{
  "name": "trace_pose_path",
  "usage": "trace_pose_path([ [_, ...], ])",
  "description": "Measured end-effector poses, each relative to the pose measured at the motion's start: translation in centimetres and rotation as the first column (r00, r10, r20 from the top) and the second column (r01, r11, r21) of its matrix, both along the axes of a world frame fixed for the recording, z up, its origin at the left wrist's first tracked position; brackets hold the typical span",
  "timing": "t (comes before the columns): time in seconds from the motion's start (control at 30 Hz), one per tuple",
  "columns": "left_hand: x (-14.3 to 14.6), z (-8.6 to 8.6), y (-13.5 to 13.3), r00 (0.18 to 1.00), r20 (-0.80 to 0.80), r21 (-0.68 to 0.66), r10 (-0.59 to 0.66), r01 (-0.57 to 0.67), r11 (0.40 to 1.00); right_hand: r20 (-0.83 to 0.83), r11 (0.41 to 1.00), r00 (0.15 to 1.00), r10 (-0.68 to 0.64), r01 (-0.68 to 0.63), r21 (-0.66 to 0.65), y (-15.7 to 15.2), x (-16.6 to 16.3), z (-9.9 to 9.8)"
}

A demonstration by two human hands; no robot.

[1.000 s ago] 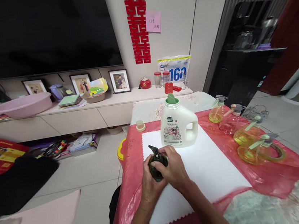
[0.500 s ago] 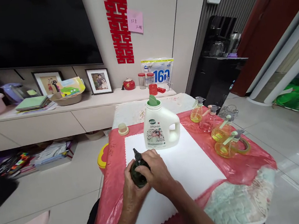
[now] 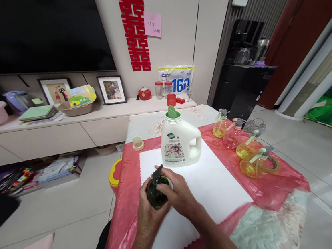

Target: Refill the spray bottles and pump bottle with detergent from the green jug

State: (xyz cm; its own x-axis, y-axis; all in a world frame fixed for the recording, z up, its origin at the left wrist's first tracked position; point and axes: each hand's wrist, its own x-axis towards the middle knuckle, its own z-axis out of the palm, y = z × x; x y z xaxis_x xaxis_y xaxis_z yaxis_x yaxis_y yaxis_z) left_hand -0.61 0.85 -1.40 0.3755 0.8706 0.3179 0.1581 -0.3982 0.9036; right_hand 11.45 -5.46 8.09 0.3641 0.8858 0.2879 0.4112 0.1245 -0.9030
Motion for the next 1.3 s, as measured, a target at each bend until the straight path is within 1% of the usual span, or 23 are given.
trace_pose_path([
  [0.1, -0.1, -0.2, 0.1, 1.0, 0.009, 0.014, -0.005, 0.005, 1.0, -0.003, 0.996, 0.996, -0.087, 0.087, -0.013, 0.8, -0.3, -0.6],
  [0.17, -0.1, -0.4, 0.2, 1.0, 0.001, 0.031, -0.011, 0.011, 0.999, 0.003, 0.993, 0.993, -0.114, 0.114, -0.026, 1.1, -0.6, -0.7],
  [0.23, -0.1, -0.3, 0.1, 1.0, -0.003, 0.036, -0.006, 0.006, 0.999, -0.038, 0.997, 0.997, -0.07, 0.069, -0.03, 0.8, -0.6, -0.7],
  [0.3, 0.0, 0.1, -0.1, 1.0, 0.01, 0.025, 0.006, -0.006, 1.0, -0.154, 0.999, 0.987, 0.037, -0.039, -0.011, 0.3, -0.3, -0.7],
  [0.37, 0.2, 0.6, -0.3, 0.999, 0.034, 0.008, 0.008, -0.008, 1.0, -0.291, 0.991, 0.947, 0.134, -0.133, 0.026, 0.0, 0.1, -0.9],
  [0.43, 0.4, 1.0, -0.5, 0.999, 0.053, 0.001, -0.006, 0.006, 1.0, -0.338, 0.99, 0.931, 0.142, -0.135, 0.045, 0.0, 0.5, -1.4],
  [0.53, 0.5, 1.3, -0.7, 0.999, 0.05, -0.016, -0.008, 0.009, 1.0, -0.276, 0.999, 0.961, 0.019, -0.011, 0.032, 0.6, 0.5, -1.9],
  [0.6, 0.5, 1.2, -0.7, 0.999, 0.038, -0.038, -0.003, 0.005, 0.999, -0.213, 0.998, 0.975, -0.069, 0.068, -0.012, 0.9, 0.3, -1.8],
  [0.63, 0.5, 1.2, -0.7, 0.999, 0.032, -0.045, -0.003, 0.004, 0.999, -0.183, 0.996, 0.979, -0.091, 0.086, -0.033, 0.9, 0.2, -1.7],
  [0.67, 0.5, 1.1, -0.7, 1.0, 0.03, -0.046, -0.002, 0.003, 0.999, -0.162, 0.996, 0.983, -0.085, 0.078, -0.046, 0.8, 0.1, -1.4],
  [0.7, 0.4, 1.0, -0.7, 1.0, 0.031, -0.042, -0.001, 0.003, 0.999, -0.157, 0.998, 0.986, -0.05, 0.044, -0.043, 0.6, 0.1, -1.2],
  [0.8, 0.5, 0.9, -0.6, 0.999, 0.049, -0.019, -0.014, 0.015, 1.0, -0.225, 0.993, 0.968, 0.115, -0.109, 0.038, 0.1, 0.3, -0.6],
  [0.83, 0.5, 0.8, -0.6, 0.998, 0.055, -0.016, -0.021, 0.022, 1.0, -0.246, 0.99, 0.959, 0.141, -0.13, 0.058, 0.0, 0.4, -0.6],
  [0.87, 0.5, 0.8, -0.6, 0.998, 0.058, -0.017, -0.027, 0.028, 0.999, -0.253, 0.99, 0.958, 0.138, -0.125, 0.065, 0.0, 0.5, -0.6],
  [0.9, 0.5, 0.8, -0.6, 0.998, 0.06, -0.021, -0.031, 0.033, 0.999, -0.246, 0.994, 0.963, 0.109, -0.097, 0.059, 0.0, 0.5, -0.6],
  [1.03, 0.5, 1.0, -0.7, 0.999, 0.042, -0.051, -0.021, 0.023, 0.998, -0.151, 0.996, 0.984, -0.094, 0.093, -0.015, 0.6, 0.1, -0.7],
  [1.1, 0.5, 0.9, -0.7, 0.999, 0.035, -0.052, -0.01, 0.012, 0.999, -0.116, 0.99, 0.984, -0.137, 0.132, -0.05, 0.7, -0.1, -0.5],
  [1.13, 0.5, 0.9, -0.7, 0.999, 0.037, -0.048, -0.005, 0.006, 0.999, -0.108, 0.992, 0.987, -0.122, 0.116, -0.056, 0.6, -0.1, -0.4],
  [1.27, 0.6, 0.6, -0.7, 0.999, 0.047, -0.03, 0.006, -0.005, 1.0, -0.159, 0.998, 0.985, 0.069, -0.069, 0.002, 0.1, 0.5, 0.1],
  [1.3, 0.6, 0.6, -0.6, 0.999, 0.045, -0.027, 0.003, -0.002, 1.0, -0.172, 0.996, 0.981, 0.093, -0.092, 0.013, 0.0, 0.6, 0.1],
])
